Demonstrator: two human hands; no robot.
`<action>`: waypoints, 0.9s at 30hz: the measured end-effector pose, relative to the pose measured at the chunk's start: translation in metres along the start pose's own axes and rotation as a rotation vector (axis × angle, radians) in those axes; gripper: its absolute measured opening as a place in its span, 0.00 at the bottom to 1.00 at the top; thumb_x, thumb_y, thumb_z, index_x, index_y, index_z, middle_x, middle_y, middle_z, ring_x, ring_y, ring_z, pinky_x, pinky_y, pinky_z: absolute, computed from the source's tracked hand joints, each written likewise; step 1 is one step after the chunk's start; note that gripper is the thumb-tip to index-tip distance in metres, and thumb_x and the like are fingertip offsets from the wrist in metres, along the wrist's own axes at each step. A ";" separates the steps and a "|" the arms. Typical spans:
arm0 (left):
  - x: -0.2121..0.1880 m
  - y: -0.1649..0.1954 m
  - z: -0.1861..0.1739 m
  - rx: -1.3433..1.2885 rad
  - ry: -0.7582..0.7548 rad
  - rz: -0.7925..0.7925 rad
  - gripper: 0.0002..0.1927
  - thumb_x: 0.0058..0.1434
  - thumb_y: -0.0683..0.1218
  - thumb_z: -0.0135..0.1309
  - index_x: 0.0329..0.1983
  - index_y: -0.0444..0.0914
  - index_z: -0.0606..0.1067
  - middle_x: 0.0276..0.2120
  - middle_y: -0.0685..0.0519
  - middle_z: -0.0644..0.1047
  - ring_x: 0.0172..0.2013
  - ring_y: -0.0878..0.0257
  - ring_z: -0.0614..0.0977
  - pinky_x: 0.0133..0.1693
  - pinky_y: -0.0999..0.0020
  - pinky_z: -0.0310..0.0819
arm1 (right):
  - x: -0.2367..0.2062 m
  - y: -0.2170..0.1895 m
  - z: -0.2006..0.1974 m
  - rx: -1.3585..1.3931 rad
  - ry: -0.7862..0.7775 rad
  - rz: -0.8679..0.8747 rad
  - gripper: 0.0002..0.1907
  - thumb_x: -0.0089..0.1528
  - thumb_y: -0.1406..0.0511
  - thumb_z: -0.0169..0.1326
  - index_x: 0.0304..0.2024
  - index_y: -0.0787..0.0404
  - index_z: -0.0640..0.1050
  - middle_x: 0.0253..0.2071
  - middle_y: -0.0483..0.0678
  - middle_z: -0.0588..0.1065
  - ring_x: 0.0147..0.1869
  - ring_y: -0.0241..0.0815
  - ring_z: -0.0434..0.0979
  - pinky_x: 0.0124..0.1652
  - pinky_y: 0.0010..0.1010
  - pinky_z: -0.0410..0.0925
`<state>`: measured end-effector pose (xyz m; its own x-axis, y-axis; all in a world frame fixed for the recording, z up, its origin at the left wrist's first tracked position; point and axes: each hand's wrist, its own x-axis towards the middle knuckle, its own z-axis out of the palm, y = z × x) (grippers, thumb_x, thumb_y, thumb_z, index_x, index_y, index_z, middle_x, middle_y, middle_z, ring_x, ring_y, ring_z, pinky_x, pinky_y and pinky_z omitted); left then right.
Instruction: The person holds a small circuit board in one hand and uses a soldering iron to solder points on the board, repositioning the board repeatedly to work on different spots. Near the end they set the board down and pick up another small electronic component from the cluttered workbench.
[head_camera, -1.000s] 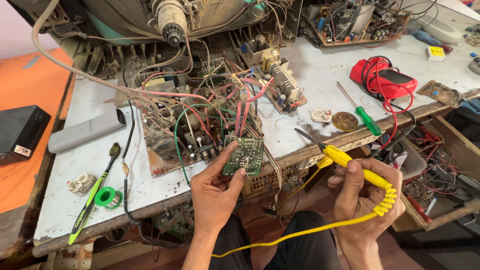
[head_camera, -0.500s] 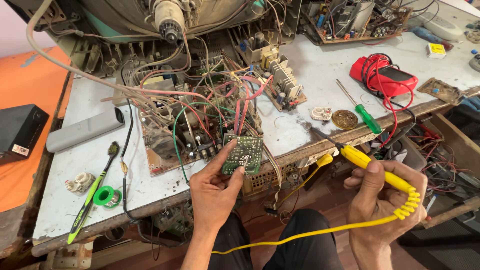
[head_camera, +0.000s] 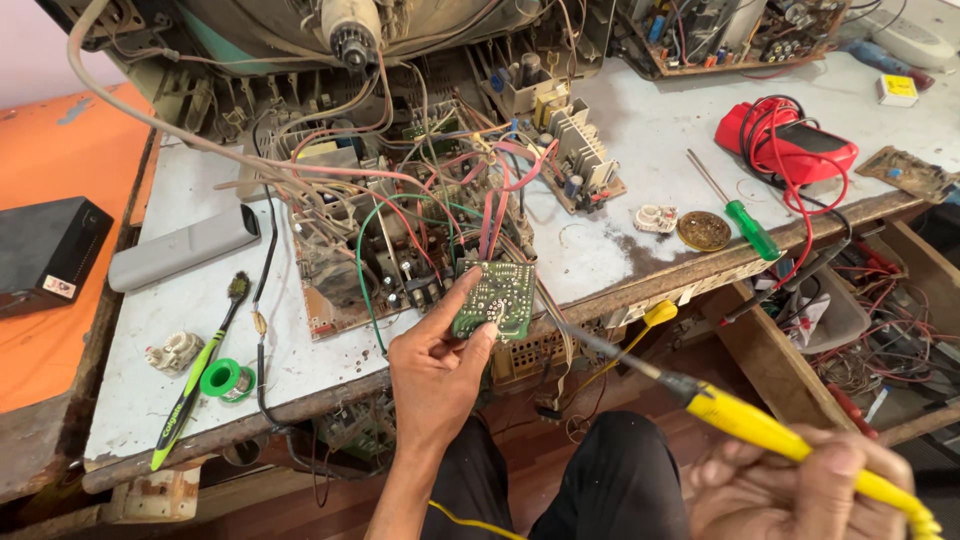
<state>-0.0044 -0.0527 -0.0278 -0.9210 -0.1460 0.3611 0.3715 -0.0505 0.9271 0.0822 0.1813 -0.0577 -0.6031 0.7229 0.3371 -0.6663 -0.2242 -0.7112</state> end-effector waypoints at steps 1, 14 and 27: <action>0.000 0.000 0.000 -0.030 -0.009 0.012 0.29 0.60 0.31 0.57 0.66 0.34 0.72 0.54 0.47 0.82 0.44 0.73 0.81 0.44 0.80 0.78 | -0.006 0.002 -0.003 0.025 0.018 0.054 0.13 0.78 0.60 0.48 0.45 0.64 0.65 0.22 0.56 0.67 0.20 0.44 0.69 0.17 0.36 0.65; -0.001 0.003 0.000 0.051 0.012 -0.006 0.29 0.60 0.31 0.59 0.66 0.35 0.74 0.44 0.53 0.83 0.26 0.79 0.69 0.26 0.85 0.65 | -0.017 0.032 0.003 0.039 0.007 0.091 0.12 0.81 0.66 0.45 0.44 0.67 0.70 0.27 0.57 0.72 0.20 0.44 0.71 0.20 0.34 0.67; -0.001 0.002 0.003 0.003 0.001 0.032 0.28 0.60 0.30 0.58 0.66 0.34 0.73 0.51 0.52 0.82 0.32 0.80 0.74 0.30 0.86 0.70 | -0.018 0.033 0.010 0.050 0.014 0.077 0.10 0.80 0.68 0.46 0.46 0.70 0.71 0.28 0.57 0.72 0.20 0.44 0.71 0.21 0.35 0.67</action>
<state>-0.0034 -0.0502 -0.0261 -0.9087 -0.1487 0.3902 0.4001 -0.0433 0.9154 0.0669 0.1544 -0.0814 -0.6473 0.7113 0.2738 -0.6395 -0.3115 -0.7028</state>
